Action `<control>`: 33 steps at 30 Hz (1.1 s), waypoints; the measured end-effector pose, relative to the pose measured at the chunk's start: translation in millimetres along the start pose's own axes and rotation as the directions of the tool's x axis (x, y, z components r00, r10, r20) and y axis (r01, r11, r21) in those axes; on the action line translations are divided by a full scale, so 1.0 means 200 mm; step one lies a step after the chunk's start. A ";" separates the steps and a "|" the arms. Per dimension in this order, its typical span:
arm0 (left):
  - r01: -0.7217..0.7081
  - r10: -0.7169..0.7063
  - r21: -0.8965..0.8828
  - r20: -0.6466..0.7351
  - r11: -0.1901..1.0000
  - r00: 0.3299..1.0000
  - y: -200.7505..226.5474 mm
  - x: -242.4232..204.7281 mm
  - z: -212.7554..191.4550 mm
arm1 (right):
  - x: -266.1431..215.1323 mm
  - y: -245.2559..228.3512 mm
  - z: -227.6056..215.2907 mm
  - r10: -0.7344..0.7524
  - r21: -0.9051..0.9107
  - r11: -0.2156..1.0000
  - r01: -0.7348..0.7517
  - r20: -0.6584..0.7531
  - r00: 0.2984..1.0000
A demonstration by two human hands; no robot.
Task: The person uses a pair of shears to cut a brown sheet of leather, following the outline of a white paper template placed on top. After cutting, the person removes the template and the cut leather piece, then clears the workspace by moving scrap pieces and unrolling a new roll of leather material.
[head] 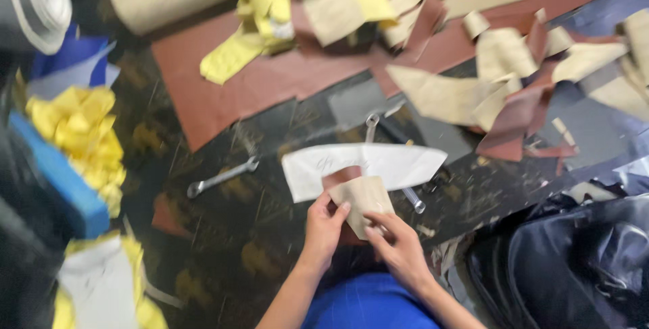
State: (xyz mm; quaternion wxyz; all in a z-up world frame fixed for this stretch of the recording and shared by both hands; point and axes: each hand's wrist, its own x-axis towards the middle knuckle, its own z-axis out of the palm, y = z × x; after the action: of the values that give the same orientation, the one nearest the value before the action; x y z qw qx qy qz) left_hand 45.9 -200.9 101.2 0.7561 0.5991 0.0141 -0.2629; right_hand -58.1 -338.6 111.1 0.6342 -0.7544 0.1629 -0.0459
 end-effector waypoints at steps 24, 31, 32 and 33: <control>0.343 0.205 0.836 -0.459 0.428 0.864 -0.42 0.56 0.50 | 0.70 0.45 -1.05 0.228 -0.034 0.973 -0.227 0.054 0.972; 0.212 0.426 0.907 -0.364 0.364 0.828 -0.56 0.51 0.38 | 0.94 0.37 -1.07 0.178 -0.062 0.984 -0.169 0.185 0.966; 0.199 0.443 0.898 -0.374 0.391 0.815 -0.55 0.50 0.37 | 0.96 0.33 -1.05 0.154 -0.062 0.987 -0.145 0.194 0.969; 0.135 0.474 0.875 -0.375 0.466 0.797 -0.52 0.48 0.38 | 0.97 0.28 -1.03 0.113 -0.129 0.988 -0.087 0.211 0.971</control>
State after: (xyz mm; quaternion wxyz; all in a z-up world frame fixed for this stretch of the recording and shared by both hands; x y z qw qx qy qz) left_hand 63.1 -321.7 -2.8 0.3264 0.9434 0.0423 0.0421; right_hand 57.8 -600.1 70.4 0.6036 -0.7822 0.1329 0.0788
